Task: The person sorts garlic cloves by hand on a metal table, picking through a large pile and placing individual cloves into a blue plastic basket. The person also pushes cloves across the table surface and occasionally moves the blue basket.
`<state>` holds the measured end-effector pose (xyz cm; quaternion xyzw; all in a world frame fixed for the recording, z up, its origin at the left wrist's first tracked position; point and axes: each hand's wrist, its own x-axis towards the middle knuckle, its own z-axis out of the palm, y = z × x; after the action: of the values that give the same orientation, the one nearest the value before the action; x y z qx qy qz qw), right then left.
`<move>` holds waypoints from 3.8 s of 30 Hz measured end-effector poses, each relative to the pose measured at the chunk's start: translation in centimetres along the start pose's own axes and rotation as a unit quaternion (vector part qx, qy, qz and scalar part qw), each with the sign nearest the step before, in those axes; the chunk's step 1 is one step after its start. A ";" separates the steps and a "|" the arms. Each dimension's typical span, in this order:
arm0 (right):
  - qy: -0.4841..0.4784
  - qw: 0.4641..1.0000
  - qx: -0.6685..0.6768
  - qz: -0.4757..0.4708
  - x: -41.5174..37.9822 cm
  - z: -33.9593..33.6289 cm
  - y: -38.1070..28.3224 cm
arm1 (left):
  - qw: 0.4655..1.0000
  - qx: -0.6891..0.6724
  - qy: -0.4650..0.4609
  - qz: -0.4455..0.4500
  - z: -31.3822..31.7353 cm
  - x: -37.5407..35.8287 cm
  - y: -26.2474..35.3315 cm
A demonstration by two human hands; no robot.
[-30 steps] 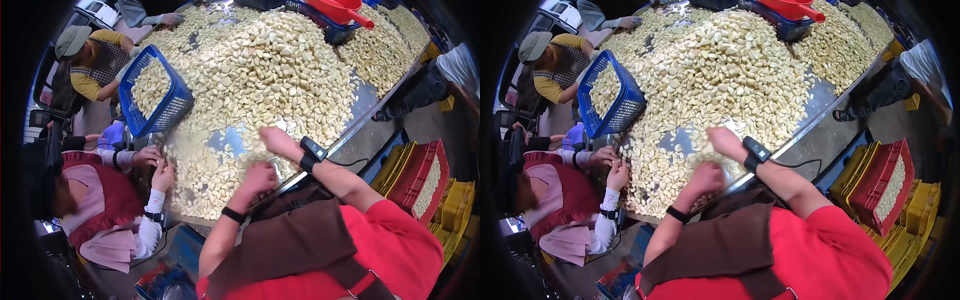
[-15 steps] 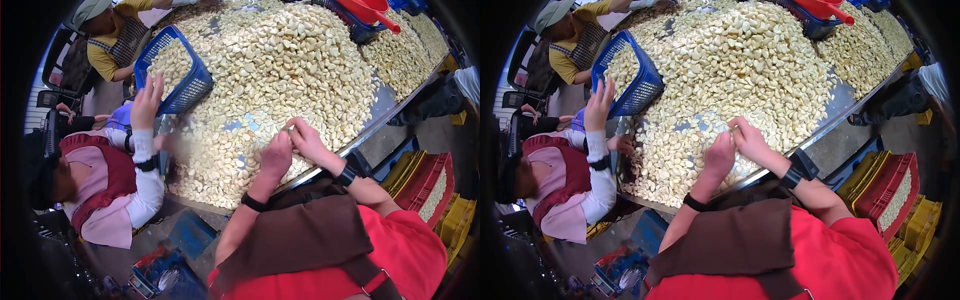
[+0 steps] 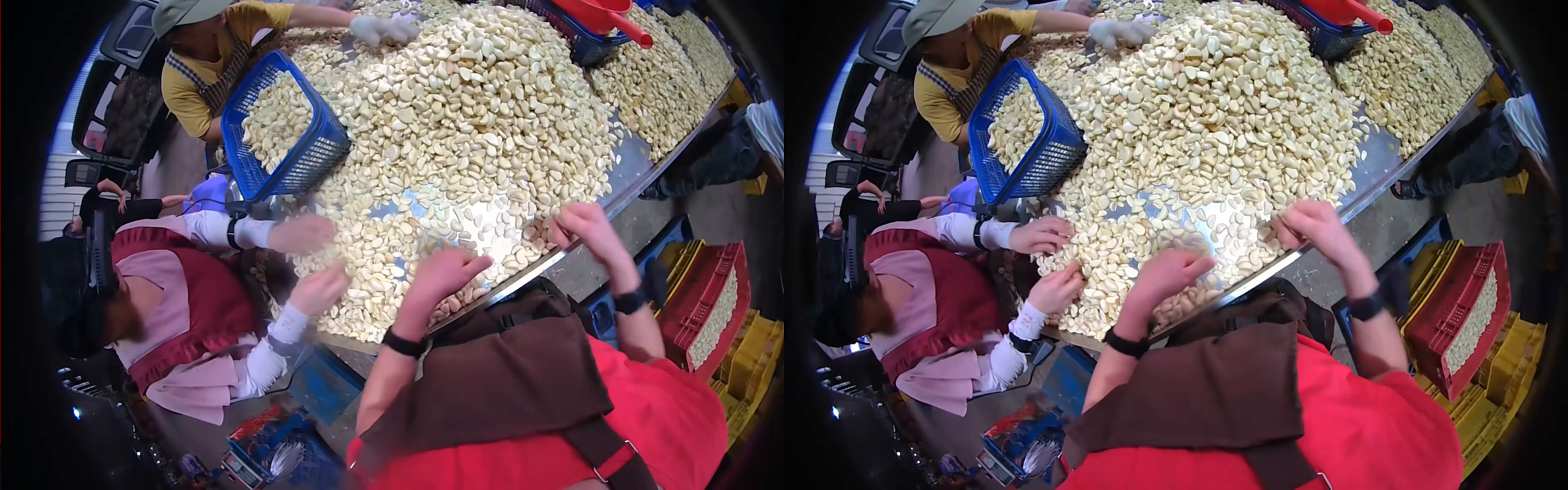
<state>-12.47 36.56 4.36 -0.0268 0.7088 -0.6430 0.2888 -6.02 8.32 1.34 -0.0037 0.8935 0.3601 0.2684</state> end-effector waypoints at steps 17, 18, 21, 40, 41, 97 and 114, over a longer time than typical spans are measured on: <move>0.018 0.911 -0.413 0.010 5.6 5.9 0.9 | 0.964 0.038 0.263 -0.027 -0.6 6.1 -10.8; 0.052 0.903 -0.426 -0.029 6.6 5.8 1.0 | 0.963 0.038 0.265 -0.032 -0.7 5.5 -10.9; 0.065 0.899 -0.389 -0.191 8.8 7.1 1.4 | 0.921 -0.297 0.243 -0.064 -0.9 4.2 -10.4; -0.076 0.903 0.408 0.110 14.0 9.3 1.3 | 0.772 -0.593 0.230 -0.003 -2.3 3.7 -3.4; -0.066 0.876 0.461 0.126 13.2 8.6 1.1 | 0.805 -0.555 0.209 0.016 -2.2 4.5 -2.1; 0.103 0.915 -0.388 -0.034 2.8 -12.0 2.9 | 0.951 0.139 0.160 -0.225 -3.1 -2.4 -9.8; -0.136 0.862 -0.433 -0.225 7.0 14.8 3.7 | 0.922 0.280 0.096 -0.249 -3.3 -11.7 -13.4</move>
<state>-10.48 21.05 -1.79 -0.3953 0.8443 -0.3086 0.1892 5.09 -5.86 0.33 -0.1851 0.9496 0.0146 0.2527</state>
